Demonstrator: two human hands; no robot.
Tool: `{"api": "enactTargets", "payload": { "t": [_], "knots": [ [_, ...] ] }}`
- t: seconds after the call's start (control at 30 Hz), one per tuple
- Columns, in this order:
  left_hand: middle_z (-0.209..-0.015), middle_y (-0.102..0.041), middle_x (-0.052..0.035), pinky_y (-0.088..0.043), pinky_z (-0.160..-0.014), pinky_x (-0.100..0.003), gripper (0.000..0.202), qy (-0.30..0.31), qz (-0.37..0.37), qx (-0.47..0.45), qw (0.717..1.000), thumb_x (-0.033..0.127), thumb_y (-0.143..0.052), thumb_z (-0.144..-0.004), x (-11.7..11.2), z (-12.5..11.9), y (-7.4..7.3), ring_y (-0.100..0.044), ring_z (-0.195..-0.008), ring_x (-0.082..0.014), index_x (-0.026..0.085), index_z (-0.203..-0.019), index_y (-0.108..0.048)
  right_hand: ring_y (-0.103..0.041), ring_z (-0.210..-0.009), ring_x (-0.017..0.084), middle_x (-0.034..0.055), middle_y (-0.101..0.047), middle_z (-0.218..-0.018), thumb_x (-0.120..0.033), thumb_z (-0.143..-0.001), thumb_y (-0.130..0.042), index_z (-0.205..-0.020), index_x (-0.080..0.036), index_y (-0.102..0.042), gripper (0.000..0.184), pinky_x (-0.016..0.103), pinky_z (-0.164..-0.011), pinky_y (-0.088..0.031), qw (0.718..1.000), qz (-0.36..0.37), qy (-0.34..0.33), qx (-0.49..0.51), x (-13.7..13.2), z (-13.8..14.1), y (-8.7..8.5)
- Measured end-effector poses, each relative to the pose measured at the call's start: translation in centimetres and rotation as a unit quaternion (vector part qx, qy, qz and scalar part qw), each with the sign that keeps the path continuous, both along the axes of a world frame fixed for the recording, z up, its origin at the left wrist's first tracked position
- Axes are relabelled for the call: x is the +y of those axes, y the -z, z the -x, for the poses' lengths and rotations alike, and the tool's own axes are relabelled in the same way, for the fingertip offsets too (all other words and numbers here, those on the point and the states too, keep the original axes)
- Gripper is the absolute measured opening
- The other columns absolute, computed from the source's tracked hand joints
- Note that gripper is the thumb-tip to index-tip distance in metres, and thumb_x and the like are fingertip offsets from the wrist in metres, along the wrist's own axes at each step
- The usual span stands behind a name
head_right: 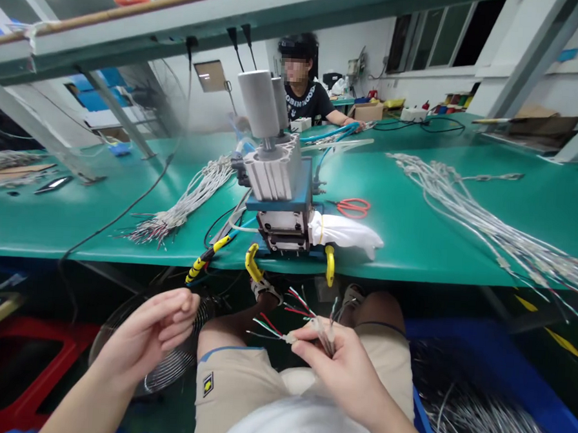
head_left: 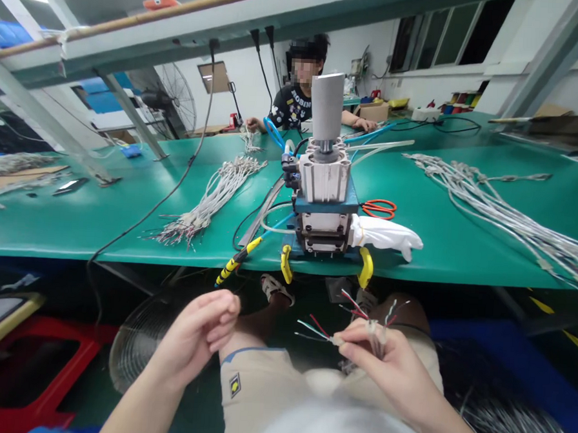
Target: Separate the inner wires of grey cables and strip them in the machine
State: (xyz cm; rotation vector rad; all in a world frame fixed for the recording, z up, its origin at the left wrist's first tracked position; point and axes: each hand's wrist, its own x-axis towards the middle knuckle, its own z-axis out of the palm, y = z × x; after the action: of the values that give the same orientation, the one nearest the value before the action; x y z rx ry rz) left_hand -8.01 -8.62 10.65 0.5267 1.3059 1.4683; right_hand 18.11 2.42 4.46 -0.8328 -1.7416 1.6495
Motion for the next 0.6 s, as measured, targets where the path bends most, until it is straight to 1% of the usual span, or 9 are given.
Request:
{"api": "enactTargets", "payload": {
  "t": [0.07,0.1,0.13,0.2,0.27,0.33,0.4,0.5,0.6],
  "knots": [
    [-0.057,-0.044,0.0041,-0.027,-0.040,-0.016,0.036,-0.085,-0.039,0.054,0.994,0.038,-0.069,-0.081,-0.2,0.1,0.7,-0.032,-0.043,-0.0034,0.011,-0.058,-0.059,-0.065,-0.078,0.024,0.0056,-0.073,-0.079,-0.034,-0.080,-0.073,-0.084,-0.022,-0.078,0.014,0.033,-0.069,-0.051,1.000,0.024,0.011,0.002,0.1,0.1,0.2],
    [-0.056,-0.046,0.0031,-0.029,-0.041,-0.017,0.040,-0.094,-0.037,0.075,0.992,0.042,-0.067,-0.082,-0.3,-0.4,1.3,-0.035,-0.043,-0.0044,0.011,-0.057,-0.061,-0.065,-0.076,0.023,0.0055,-0.073,-0.079,-0.035,-0.079,-0.073,-0.084,-0.022,-0.079,0.015,0.032,-0.067,-0.051,0.999,0.032,0.014,0.003,0.1,0.2,0.2],
    [-0.058,-0.050,0.0014,-0.030,-0.041,-0.017,0.040,-0.085,-0.026,0.095,0.991,0.046,-0.067,-0.081,-0.2,-1.1,2.1,-0.037,-0.044,-0.0051,0.011,-0.061,-0.065,-0.065,-0.074,0.023,0.0054,-0.074,-0.078,-0.036,-0.079,-0.073,-0.084,-0.021,-0.079,0.016,0.032,-0.066,-0.051,0.999,0.040,0.020,0.005,0.1,0.3,0.2],
    [-0.067,-0.058,-0.0026,-0.034,-0.043,-0.018,0.032,-0.027,-0.012,0.142,0.989,0.043,-0.074,-0.076,0.0,-3.3,3.7,-0.042,-0.048,-0.0066,0.012,-0.076,-0.074,-0.066,-0.070,0.022,0.0057,-0.075,-0.078,-0.037,-0.076,-0.075,-0.084,-0.020,-0.079,0.019,0.032,-0.064,-0.052,0.998,0.056,0.033,0.006,-0.2,0.6,0.2],
    [-0.084,-0.063,-0.0071,-0.040,-0.048,-0.020,0.025,0.021,-0.059,0.176,0.982,0.036,-0.076,-0.074,0.6,-5.8,4.6,-0.050,-0.058,-0.0102,0.015,-0.087,-0.078,-0.065,-0.065,0.022,0.0063,-0.075,-0.073,-0.038,-0.074,-0.077,-0.083,-0.019,-0.079,0.021,0.032,-0.060,-0.052,0.997,0.069,0.041,0.002,-0.5,1.0,0.1],
    [-0.093,-0.064,-0.0086,-0.047,-0.058,-0.023,0.019,0.030,-0.116,0.193,0.974,0.030,-0.074,-0.076,1.3,-8.1,4.8,-0.055,-0.067,-0.0129,0.018,-0.090,-0.078,-0.065,-0.062,0.022,0.0064,-0.074,-0.068,-0.038,-0.071,-0.078,-0.080,-0.018,-0.079,0.022,0.032,-0.057,-0.051,0.996,0.071,0.044,0.004,-0.7,1.4,-0.1],
    [-0.095,-0.065,-0.0086,-0.050,-0.067,-0.025,0.014,0.020,-0.138,0.193,0.971,0.026,-0.073,-0.077,2.0,-9.7,4.4,-0.059,-0.075,-0.0154,0.019,-0.089,-0.078,-0.066,-0.063,0.023,0.0058,-0.072,-0.066,-0.038,-0.071,-0.079,-0.079,-0.018,-0.078,0.021,0.032,-0.058,-0.052,0.996,0.070,0.045,0.015,-0.9,1.7,-0.3],
    [-0.089,-0.066,-0.0075,-0.052,-0.073,-0.025,0.008,-0.002,-0.126,0.162,0.979,0.024,-0.072,-0.079,2.8,-11.0,3.7,-0.062,-0.083,-0.0180,0.017,-0.079,-0.076,-0.067,-0.068,0.024,0.0046,-0.069,-0.064,-0.038,-0.072,-0.078,-0.078,-0.019,-0.077,0.020,0.032,-0.062,-0.054,0.996,0.062,0.053,0.025,-1.1,1.9,-0.4],
    [-0.086,-0.070,-0.0073,-0.052,-0.080,-0.027,0.011,-0.012,-0.106,0.122,0.987,0.027,-0.073,-0.078,3.2,-11.4,3.5,-0.065,-0.086,-0.0193,0.016,-0.078,-0.076,-0.066,-0.072,0.024,0.0055,-0.070,-0.075,-0.036,-0.074,-0.077,-0.083,-0.020,-0.075,0.018,0.030,-0.059,-0.054,0.996,0.028,0.083,0.034,-1.1,1.8,-0.2]
  ]
}}
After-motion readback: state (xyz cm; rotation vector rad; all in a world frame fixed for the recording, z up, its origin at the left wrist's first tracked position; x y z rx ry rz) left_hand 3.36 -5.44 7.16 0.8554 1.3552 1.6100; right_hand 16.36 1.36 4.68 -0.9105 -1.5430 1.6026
